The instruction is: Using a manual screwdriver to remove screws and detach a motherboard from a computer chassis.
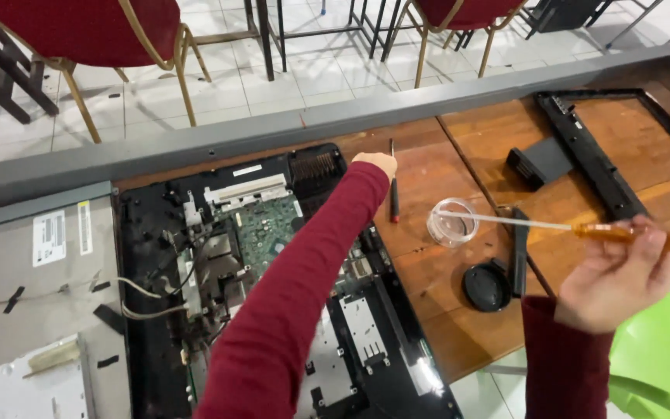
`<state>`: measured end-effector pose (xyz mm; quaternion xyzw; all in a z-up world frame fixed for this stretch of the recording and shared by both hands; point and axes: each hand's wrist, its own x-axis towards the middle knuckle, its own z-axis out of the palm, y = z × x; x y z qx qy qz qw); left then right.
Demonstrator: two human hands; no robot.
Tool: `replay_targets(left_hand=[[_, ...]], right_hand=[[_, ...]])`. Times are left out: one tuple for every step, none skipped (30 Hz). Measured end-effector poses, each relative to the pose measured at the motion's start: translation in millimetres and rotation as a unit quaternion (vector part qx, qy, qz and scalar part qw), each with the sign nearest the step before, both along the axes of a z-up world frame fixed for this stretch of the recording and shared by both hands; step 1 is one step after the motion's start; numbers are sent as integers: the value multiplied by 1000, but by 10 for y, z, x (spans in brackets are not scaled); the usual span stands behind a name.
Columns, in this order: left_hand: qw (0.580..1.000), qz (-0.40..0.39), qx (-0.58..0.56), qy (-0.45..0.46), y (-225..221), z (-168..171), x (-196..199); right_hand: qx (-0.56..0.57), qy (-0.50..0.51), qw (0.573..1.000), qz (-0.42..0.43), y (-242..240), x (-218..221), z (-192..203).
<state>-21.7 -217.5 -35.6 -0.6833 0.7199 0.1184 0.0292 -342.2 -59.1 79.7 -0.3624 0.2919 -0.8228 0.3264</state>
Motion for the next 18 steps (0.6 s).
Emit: replay_targets(left_hand=[[1000, -1, -2, 0, -110, -48, 5], [1000, 8, 9, 5, -210, -109, -5], [1000, 16, 19, 11, -307, -170, -18], [1000, 16, 18, 11, -309, -168, -29], [1000, 25, 18, 6, -306, -164, -41], [999, 36, 16, 0, -304, -150, -45], [999, 35, 14, 0, -317, -131, -59], [999, 49, 15, -4, -314, -123, -69], [998, 63, 16, -8, -308, -116, -79], [998, 64, 18, -8, -350, -115, -54], [997, 74, -12, -25, -390, -115, -27], [995, 85, -42, -40, -429, -114, 10], [995, 87, -40, -40, 29, 122, 181], [996, 45, -25, -69, 321, 554, 273], [995, 3, -11, -99, 547, 1147, 255], [995, 7, -8, -98, 684, 1168, 452], [991, 50, -124, -9, 827, 1189, 653], [964, 96, -238, 76, 987, 1221, 884]], right_hand=[[-2, 0, 1000, -1, 12, -51, -45], [-9, 1, 1000, -3, 38, -112, -92], [-16, 1, 1000, -6, 67, -175, -141], [-17, 2, 1000, -7, 125, -170, -122], [39, 31, 998, -46, 189, -167, -101], [94, 60, 990, -86, 249, -160, -79], [92, 60, 990, -86, 267, -173, -46], [110, 32, 988, -102, 293, -185, -16], [127, 5, 985, -117, 324, -197, 12], [129, 5, 985, -117, 337, -233, 13], [124, 6, 985, -120, 354, -268, 12], [118, 8, 985, -122, 358, -299, 21], [120, 9, 985, -120, 373, -355, -11], [89, 25, 990, -107, 374, -408, -40], [58, 41, 993, -95, 377, -458, -70], [60, 43, 993, -90, 384, -501, -85], [54, 20, 995, -81, 393, -538, -100], [47, -5, 997, -68, 387, -549, -122]])
